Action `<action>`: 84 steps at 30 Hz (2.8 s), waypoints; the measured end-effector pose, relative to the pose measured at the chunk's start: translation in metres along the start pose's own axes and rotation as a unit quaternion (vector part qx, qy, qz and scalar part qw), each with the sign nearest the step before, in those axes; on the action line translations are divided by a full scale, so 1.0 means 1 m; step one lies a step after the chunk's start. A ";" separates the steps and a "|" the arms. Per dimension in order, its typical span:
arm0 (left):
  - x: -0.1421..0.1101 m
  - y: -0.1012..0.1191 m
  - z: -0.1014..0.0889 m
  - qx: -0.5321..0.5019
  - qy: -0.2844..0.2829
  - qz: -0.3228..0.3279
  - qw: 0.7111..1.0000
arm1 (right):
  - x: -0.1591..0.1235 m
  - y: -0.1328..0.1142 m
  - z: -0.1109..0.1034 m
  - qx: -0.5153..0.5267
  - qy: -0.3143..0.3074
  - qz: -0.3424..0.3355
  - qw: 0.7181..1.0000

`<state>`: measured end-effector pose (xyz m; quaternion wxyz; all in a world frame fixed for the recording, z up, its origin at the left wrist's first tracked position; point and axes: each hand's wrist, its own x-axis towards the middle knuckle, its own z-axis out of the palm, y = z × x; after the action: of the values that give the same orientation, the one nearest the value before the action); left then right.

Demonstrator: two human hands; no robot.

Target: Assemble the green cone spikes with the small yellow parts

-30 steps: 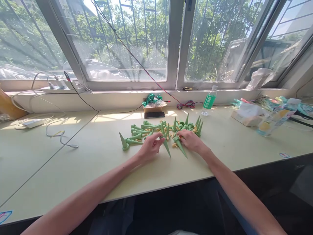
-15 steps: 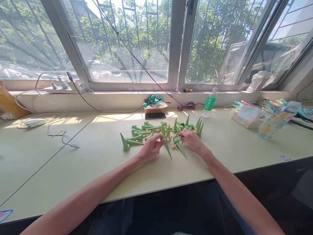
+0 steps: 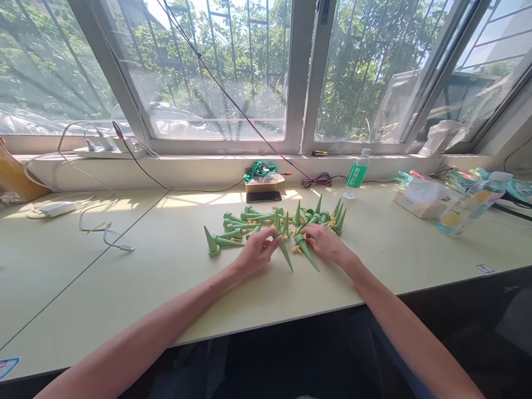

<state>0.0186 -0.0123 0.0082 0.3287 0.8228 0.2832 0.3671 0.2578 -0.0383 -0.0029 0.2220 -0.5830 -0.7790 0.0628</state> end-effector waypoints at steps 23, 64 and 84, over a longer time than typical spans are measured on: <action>-0.002 0.000 0.000 -0.037 -0.008 -0.024 0.999 | -0.001 -0.022 -0.014 0.142 0.183 -0.038 0.972; -0.003 -0.002 0.003 -0.068 -0.051 -0.053 0.995 | -0.001 -0.044 0.008 0.261 0.180 -0.107 0.943; -0.003 0.001 0.004 -0.071 -0.030 -0.061 0.995 | -0.003 -0.046 0.011 0.351 0.180 -0.062 0.917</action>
<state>0.0201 -0.0159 0.0057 0.4169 0.7891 0.2960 0.3405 0.2133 -0.0533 0.0030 0.5518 -0.4200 -0.6885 0.2123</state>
